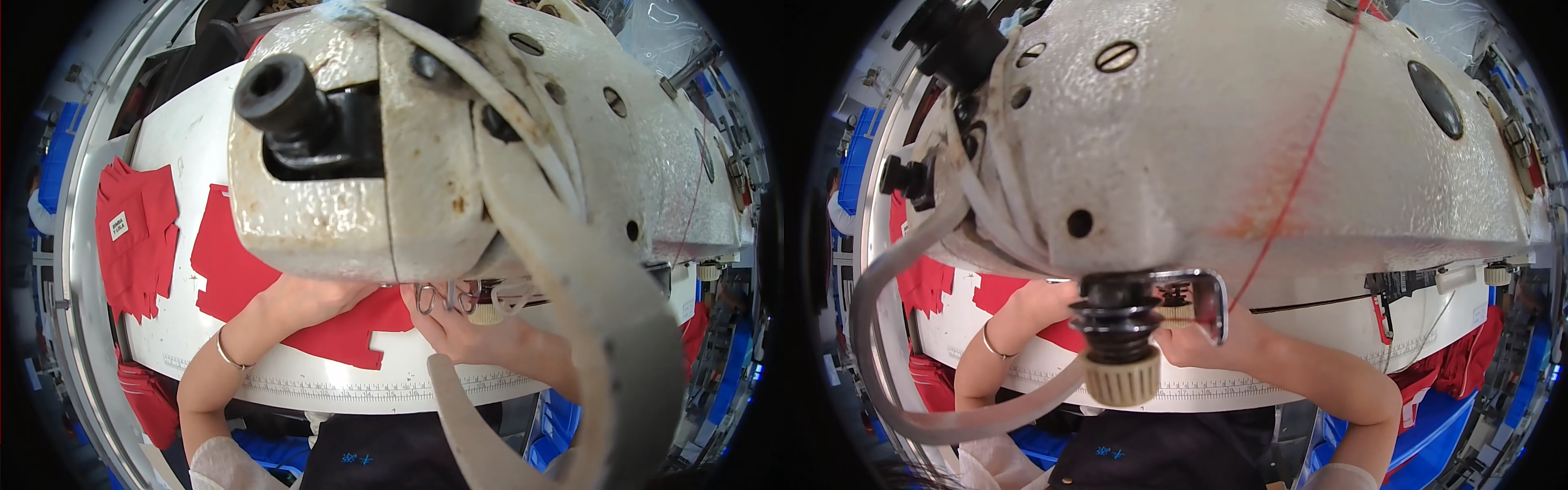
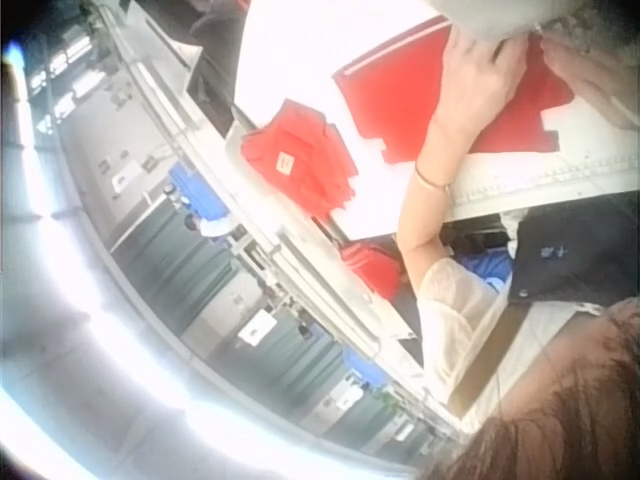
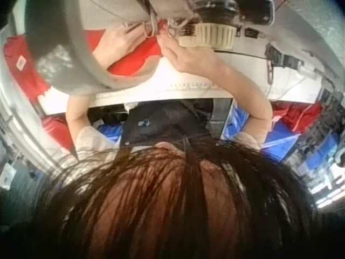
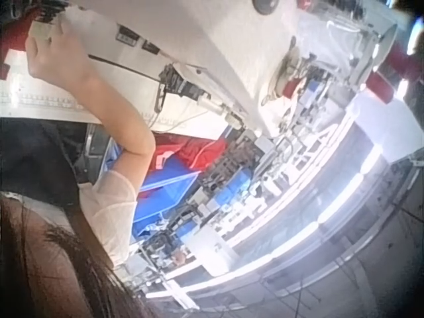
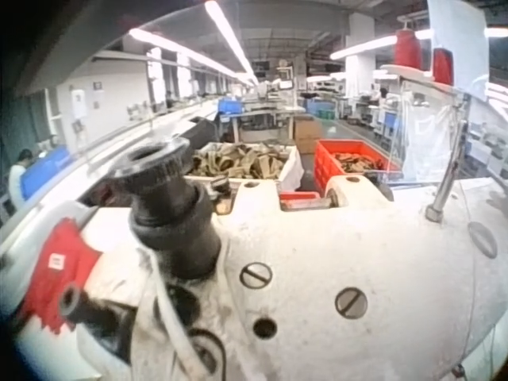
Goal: Sewing red fabric pieces using an industrial sewing machine in a garment factory.
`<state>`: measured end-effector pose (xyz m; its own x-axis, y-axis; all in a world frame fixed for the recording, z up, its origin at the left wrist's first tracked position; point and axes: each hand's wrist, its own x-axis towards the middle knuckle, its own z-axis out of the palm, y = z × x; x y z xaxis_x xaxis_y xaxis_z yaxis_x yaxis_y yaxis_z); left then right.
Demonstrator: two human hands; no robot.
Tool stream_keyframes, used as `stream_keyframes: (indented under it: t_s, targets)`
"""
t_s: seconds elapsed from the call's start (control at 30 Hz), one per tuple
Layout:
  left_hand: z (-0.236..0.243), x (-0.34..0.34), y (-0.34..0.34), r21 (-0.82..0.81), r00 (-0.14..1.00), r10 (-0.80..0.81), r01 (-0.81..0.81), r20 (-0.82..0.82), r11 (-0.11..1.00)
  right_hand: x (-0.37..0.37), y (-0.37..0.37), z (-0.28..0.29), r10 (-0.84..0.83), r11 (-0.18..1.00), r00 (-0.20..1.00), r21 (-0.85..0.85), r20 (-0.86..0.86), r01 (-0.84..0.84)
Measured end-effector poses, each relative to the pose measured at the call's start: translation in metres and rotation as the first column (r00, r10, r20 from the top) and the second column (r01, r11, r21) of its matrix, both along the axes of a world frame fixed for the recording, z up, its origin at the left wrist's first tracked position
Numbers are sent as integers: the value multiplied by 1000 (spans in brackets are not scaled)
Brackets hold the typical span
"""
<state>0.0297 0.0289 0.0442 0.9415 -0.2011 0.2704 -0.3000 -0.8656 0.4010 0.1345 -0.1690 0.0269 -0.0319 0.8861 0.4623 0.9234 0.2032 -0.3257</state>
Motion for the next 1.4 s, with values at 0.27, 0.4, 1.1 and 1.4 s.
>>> stream_keyframes:
  t_s: [0.27, 0.4, 1.1, 1.4]
  targets:
    - [-5, 2, 7, 44, 998, -27, 25, 52, 999, 6, 0, 19, -78, 997, 973, 40, 218, 71]
    - [2, 1, 5, 91, 995, 33, -42, 97, 995, 7, 4, 23, -61, 997, 972, -68, -229, 46]
    - [9, 1, -6, 83, 996, 45, -51, 80, 995, 9, -1, 29, -187, 981, 905, 119, 382, 153]
    - [17, -16, -13, -485, 979, 8, -108, -204, 868, 6, -8, 6, -143, 979, 956, 181, 255, 98]
